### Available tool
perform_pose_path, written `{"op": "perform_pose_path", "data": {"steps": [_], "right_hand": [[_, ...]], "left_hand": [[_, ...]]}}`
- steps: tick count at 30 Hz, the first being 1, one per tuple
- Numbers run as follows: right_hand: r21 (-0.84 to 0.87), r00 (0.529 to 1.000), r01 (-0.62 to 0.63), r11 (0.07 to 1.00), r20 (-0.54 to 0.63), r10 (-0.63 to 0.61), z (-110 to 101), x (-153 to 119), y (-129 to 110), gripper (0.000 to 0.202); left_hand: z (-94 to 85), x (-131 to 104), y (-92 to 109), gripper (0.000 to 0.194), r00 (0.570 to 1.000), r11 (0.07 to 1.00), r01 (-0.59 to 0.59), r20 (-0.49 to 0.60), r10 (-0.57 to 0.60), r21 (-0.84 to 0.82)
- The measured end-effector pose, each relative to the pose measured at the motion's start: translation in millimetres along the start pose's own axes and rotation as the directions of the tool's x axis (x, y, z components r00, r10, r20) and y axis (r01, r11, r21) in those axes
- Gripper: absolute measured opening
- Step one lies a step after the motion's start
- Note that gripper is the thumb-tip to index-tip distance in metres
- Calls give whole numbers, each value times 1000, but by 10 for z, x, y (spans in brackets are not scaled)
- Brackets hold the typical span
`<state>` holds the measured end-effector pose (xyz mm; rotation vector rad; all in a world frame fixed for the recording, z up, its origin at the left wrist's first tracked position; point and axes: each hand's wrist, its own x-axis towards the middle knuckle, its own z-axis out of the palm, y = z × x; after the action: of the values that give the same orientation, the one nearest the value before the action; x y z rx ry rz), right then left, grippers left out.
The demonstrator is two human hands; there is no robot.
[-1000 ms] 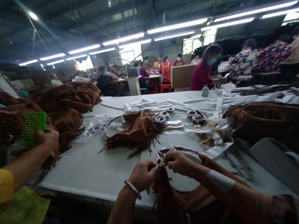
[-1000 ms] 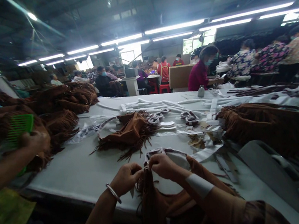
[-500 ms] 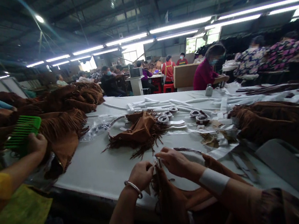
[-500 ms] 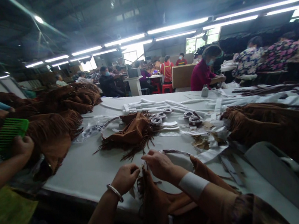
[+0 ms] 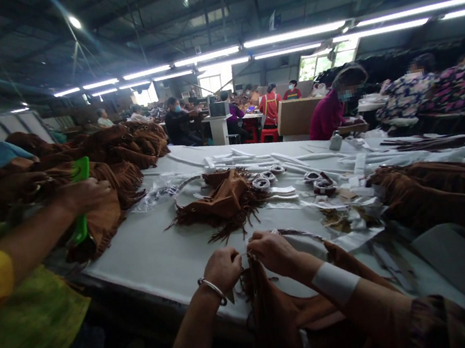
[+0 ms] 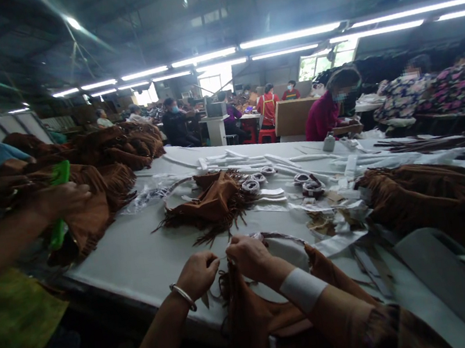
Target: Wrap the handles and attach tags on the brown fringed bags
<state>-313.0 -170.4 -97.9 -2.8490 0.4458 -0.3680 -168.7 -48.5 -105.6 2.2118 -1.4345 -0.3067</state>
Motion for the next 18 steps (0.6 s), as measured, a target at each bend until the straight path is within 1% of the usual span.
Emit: {"op": "perform_pose_path", "data": {"steps": [3,6,9,11,13,14,16,18], "right_hand": [[-88,999,28,996,34,-25,12,41,1,20],[-160,997,51,986,58,-43,58,73,9,16],[-159,999,40,986,43,-33,110,75,13,15],[-90,1000,-4,996,15,5,140,66,15,17],[26,997,-69,997,-22,69,166,58,18,19],[88,994,-99,991,-44,103,179,56,19,19],[192,984,-138,972,-85,157,201,55,20,16],[260,978,-150,954,-101,181,218,55,17,14]], "left_hand": [[3,13,14,21,1000,1000,-10,-10,10,-1],[12,24,11,21,1000,1000,-20,-18,21,9],[16,30,-11,20,999,999,-29,-17,30,24],[21,26,-29,20,999,999,-15,-34,16,43],[40,10,-39,20,996,997,17,-89,-11,70],[58,-4,-38,20,990,997,20,-143,-9,80],[116,-39,-24,24,962,998,-18,-270,36,68],[192,-75,3,19,933,997,-80,-353,77,8]]}}
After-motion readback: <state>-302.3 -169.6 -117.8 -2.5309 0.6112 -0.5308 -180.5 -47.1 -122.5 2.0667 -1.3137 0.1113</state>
